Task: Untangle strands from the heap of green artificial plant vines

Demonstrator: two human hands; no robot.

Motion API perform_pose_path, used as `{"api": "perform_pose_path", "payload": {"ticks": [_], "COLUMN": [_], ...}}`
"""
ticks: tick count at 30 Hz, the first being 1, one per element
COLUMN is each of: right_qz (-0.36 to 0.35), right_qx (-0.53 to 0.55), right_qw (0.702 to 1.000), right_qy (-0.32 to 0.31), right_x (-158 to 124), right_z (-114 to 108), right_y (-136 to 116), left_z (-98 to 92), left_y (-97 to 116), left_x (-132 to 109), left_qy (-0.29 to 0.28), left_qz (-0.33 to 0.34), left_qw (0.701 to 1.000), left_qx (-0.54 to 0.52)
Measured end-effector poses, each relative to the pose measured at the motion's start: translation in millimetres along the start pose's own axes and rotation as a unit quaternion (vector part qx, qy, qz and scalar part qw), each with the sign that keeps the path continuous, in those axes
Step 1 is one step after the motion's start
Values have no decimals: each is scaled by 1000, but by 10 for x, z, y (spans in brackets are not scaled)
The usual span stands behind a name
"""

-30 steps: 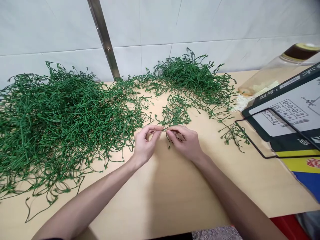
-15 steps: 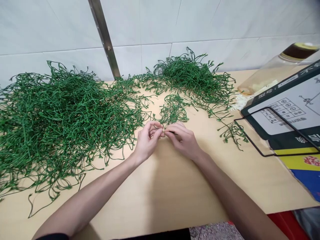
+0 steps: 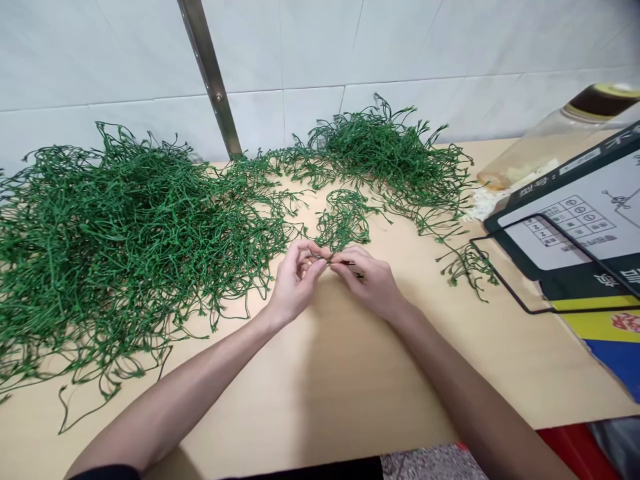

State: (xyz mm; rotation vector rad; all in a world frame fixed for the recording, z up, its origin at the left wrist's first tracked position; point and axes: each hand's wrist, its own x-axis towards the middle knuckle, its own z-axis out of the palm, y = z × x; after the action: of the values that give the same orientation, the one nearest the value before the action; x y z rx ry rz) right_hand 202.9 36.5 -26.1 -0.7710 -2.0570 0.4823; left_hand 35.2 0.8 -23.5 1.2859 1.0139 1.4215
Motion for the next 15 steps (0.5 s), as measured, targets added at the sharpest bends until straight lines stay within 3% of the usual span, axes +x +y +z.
{"api": "perform_pose_path", "payload": {"ticks": [7,15], "right_qz": [-12,-47], "right_qx": [-19,-3], "right_qw": [1000,998], "right_qy": [-17,-35], "right_x": [-1,15], "right_z": [2,-27], "right_y": [17,-43], "left_z": [7,-2], "left_y": [15,-2], "left_x": [23,36], "left_qy": [10,-34], "left_qz": [-26,25], "left_qw": [998,999], "left_qx": [-57,34]}}
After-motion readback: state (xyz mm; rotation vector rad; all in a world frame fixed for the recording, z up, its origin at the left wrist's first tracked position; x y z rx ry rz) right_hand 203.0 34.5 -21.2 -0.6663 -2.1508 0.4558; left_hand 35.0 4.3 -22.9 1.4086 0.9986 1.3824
